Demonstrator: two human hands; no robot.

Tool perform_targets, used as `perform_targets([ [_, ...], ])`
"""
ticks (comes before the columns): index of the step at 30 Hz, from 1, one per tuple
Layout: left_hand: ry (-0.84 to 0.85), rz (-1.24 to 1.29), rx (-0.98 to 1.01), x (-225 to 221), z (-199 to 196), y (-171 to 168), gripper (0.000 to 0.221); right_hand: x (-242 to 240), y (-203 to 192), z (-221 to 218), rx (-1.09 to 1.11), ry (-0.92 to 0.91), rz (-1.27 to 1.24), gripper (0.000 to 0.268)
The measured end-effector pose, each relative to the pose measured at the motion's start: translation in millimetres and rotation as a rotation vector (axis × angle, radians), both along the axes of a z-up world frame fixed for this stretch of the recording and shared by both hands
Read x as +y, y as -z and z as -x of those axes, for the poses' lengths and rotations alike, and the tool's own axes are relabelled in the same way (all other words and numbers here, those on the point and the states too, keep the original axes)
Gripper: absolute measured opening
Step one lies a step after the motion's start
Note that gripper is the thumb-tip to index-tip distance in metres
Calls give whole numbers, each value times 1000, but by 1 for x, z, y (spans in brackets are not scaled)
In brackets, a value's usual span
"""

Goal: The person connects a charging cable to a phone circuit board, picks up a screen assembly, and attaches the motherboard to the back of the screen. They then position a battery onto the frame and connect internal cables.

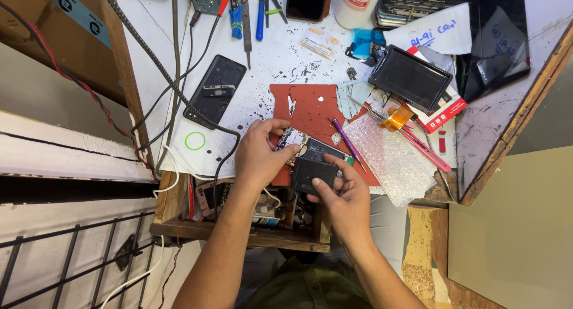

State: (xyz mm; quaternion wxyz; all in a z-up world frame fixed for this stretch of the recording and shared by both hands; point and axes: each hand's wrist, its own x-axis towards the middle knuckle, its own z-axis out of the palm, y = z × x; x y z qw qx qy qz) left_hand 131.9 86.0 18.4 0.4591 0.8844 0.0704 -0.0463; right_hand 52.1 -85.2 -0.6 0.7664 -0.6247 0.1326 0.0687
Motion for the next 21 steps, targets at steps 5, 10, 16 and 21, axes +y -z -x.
perform_targets([
  [5,4,-28,-8,-1,0,1,48,-1,1,1,4,6,-1,52],
  [10,10,-73,-47,-2,2,-2,46,-1,1,0,-10,12,-2,53],
  [16,66,-230,-57,-11,6,-5,45,0,-2,0,-4,15,12,53],
  [21,122,-327,16,-20,1,-11,49,1,-9,1,4,16,-24,62],
])
